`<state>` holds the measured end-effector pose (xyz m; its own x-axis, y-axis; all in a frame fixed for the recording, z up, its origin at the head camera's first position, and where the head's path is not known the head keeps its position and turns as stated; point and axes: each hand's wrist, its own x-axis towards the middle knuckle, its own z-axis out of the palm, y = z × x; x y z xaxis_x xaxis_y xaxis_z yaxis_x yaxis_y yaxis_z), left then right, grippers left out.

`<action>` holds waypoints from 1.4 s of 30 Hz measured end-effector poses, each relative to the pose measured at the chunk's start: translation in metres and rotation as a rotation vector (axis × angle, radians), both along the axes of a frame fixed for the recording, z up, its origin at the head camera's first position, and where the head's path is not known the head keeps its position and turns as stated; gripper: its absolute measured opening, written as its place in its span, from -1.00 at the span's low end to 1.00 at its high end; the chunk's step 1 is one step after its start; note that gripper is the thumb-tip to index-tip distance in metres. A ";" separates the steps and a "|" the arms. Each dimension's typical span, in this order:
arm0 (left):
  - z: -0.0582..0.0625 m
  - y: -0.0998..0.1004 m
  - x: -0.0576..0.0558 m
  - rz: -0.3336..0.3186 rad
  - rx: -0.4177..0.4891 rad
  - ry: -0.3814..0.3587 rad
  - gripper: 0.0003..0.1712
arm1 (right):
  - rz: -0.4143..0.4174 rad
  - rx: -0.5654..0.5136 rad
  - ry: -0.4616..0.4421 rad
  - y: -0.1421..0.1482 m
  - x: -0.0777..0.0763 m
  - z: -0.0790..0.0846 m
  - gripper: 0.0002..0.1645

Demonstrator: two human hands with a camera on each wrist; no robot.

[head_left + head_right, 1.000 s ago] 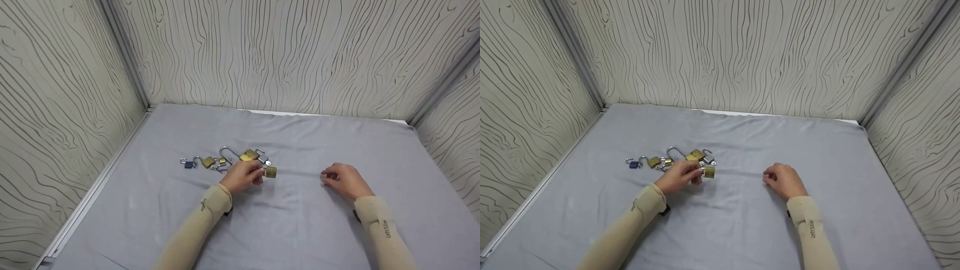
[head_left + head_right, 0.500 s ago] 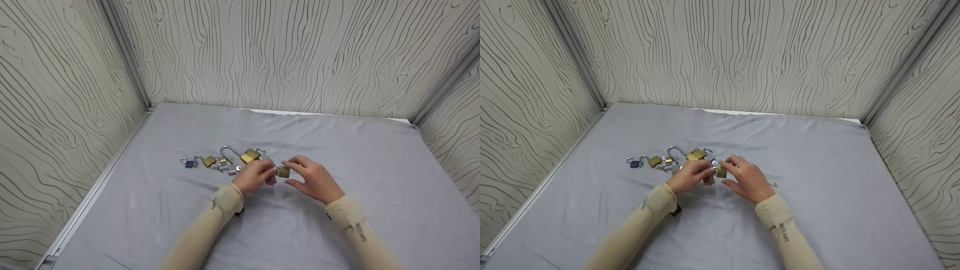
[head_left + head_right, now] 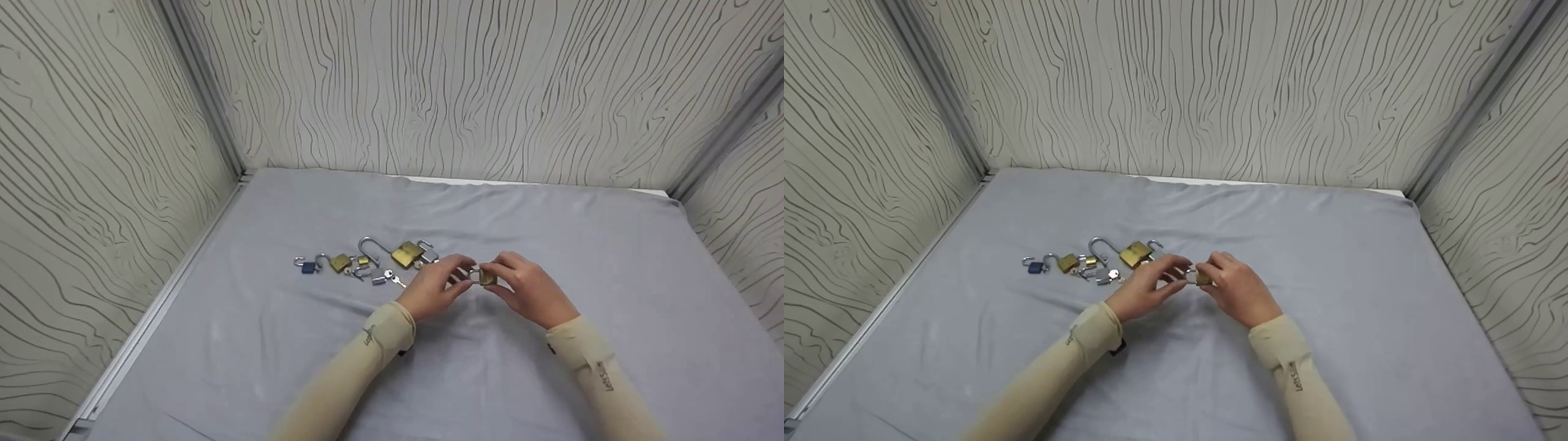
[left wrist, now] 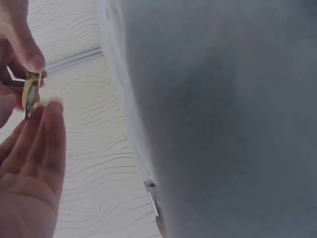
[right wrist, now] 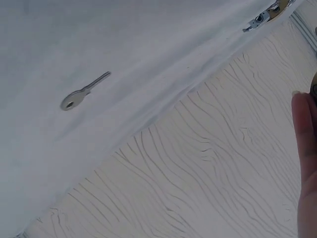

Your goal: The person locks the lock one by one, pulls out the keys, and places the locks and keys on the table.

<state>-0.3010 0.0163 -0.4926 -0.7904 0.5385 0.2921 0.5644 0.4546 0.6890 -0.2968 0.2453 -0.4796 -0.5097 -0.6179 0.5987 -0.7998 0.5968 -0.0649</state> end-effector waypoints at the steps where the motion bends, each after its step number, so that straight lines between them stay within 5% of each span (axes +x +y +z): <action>1: 0.000 0.002 0.000 -0.006 -0.026 0.026 -0.63 | -0.011 -0.004 -0.012 0.005 -0.001 0.000 -0.52; 11: -0.004 0.028 0.007 -0.120 -0.385 0.181 -0.40 | -0.140 0.026 -0.206 0.046 -0.002 -0.008 -0.58; 21: -0.008 0.042 0.015 -0.111 -0.604 0.246 -0.31 | -0.169 0.087 -0.348 0.052 -0.005 -0.021 -0.68; 26: -0.006 0.047 0.018 -0.092 -0.720 0.212 -0.27 | -0.199 0.103 -0.389 0.057 -0.005 -0.025 -0.71; 42: -0.004 0.057 0.022 -0.080 -0.830 0.150 -0.25 | -0.245 0.160 -0.489 0.060 -0.005 -0.024 -0.74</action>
<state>-0.2791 0.0729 -0.4965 -0.7252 0.6774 -0.1234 0.6753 0.7347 0.0646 -0.3016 0.3057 -0.5034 -0.8442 -0.5099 0.1655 -0.5359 0.7942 -0.2866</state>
